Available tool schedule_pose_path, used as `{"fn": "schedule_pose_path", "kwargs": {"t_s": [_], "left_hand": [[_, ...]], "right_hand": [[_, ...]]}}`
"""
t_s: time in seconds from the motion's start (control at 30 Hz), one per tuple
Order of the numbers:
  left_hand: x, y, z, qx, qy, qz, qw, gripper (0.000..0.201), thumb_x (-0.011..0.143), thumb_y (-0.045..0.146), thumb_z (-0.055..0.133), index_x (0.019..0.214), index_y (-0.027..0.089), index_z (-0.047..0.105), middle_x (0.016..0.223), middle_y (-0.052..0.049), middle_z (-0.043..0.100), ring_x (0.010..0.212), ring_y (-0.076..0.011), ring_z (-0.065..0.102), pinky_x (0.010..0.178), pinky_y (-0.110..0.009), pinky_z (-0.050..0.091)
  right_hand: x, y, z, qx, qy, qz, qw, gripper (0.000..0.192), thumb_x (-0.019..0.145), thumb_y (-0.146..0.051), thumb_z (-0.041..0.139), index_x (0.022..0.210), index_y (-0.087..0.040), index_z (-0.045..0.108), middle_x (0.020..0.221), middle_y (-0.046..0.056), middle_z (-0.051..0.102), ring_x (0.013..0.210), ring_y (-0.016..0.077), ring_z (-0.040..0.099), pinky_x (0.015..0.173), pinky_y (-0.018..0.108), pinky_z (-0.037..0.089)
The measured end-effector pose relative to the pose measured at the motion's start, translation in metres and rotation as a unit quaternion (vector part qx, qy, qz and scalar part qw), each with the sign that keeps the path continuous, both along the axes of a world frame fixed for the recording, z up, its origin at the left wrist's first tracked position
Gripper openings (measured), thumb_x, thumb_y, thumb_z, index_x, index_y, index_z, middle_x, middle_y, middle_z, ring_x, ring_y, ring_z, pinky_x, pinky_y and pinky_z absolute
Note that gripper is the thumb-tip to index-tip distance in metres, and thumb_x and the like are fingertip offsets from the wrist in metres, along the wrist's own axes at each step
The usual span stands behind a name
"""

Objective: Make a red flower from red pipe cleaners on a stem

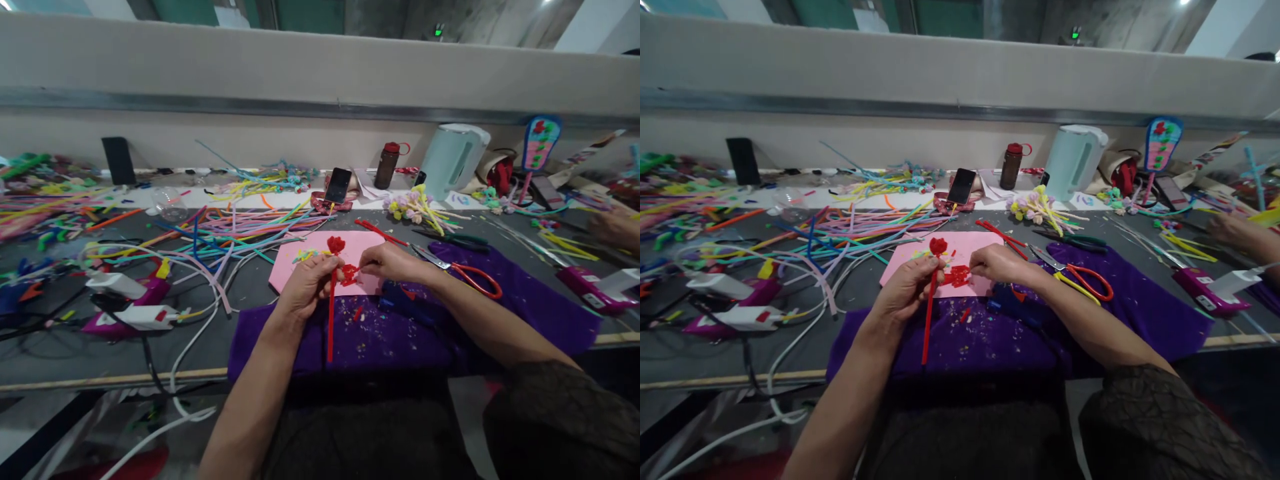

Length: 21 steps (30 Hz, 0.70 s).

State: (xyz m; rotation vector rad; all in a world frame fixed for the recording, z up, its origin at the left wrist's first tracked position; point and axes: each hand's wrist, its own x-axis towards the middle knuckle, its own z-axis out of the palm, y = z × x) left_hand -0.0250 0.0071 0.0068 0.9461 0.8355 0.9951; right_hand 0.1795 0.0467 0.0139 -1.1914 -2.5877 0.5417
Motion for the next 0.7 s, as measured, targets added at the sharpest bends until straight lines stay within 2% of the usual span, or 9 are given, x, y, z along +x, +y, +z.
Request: {"fn": "schedule_pose_path", "kwargs": {"t_s": [0.17, 0.27, 0.5, 0.6, 0.7], "left_hand": [[-0.002, -0.001, 0.001, 0.014, -0.007, -0.005, 1.000, 0.024, 0.068, 0.032, 0.065, 0.079, 0.012, 0.059, 0.059, 0.002, 0.058, 0.035, 0.0001, 0.038, 0.030, -0.011, 0.022], [-0.002, -0.002, 0.001, 0.017, -0.012, -0.007, 1.000, 0.023, 0.069, 0.031, 0.064, 0.079, 0.012, 0.059, 0.059, 0.002, 0.058, 0.035, 0.0003, 0.038, 0.030, -0.011, 0.022], [-0.003, 0.000, -0.002, 0.021, -0.028, -0.013, 0.999, 0.022, 0.071, 0.031, 0.062, 0.081, 0.012, 0.059, 0.057, 0.002, 0.060, 0.033, -0.0001, 0.039, 0.029, -0.011, 0.022], [-0.003, 0.000, -0.001, 0.024, -0.032, -0.015, 0.999, 0.026, 0.071, 0.034, 0.061, 0.084, 0.012, 0.058, 0.059, 0.000, 0.063, 0.029, -0.0018, 0.040, 0.026, -0.013, 0.021], [-0.003, -0.002, 0.001, 0.028, -0.031, -0.020, 0.999, 0.028, 0.071, 0.036, 0.061, 0.085, 0.012, 0.058, 0.059, 0.000, 0.064, 0.025, -0.0021, 0.038, 0.024, -0.014, 0.018]], "right_hand": [[-0.015, -0.004, 0.001, 0.043, -0.115, 0.041, 0.992, 0.019, 0.075, -0.015, 0.050, 0.084, -0.017, 0.066, 0.083, 0.006, 0.068, 0.071, 0.0154, 0.058, 0.057, 0.022, 0.032], [-0.021, -0.004, 0.000, 0.067, -0.146, 0.048, 0.986, 0.018, 0.076, -0.016, 0.050, 0.083, -0.017, 0.066, 0.084, 0.006, 0.067, 0.073, 0.0164, 0.058, 0.058, 0.022, 0.032], [-0.033, 0.000, -0.014, 0.069, -0.158, 0.050, 0.984, 0.016, 0.077, -0.024, 0.052, 0.084, -0.020, 0.065, 0.083, 0.004, 0.067, 0.072, 0.0160, 0.058, 0.055, 0.022, 0.030], [-0.033, -0.001, -0.008, 0.076, -0.149, 0.044, 0.985, 0.014, 0.076, -0.021, 0.052, 0.081, -0.017, 0.064, 0.079, 0.005, 0.066, 0.066, 0.0153, 0.057, 0.052, 0.022, 0.029], [-0.028, -0.004, 0.004, 0.062, -0.079, 0.032, 0.994, 0.013, 0.075, -0.016, 0.051, 0.081, -0.015, 0.062, 0.071, 0.005, 0.064, 0.060, 0.0131, 0.054, 0.051, 0.021, 0.030]]}}
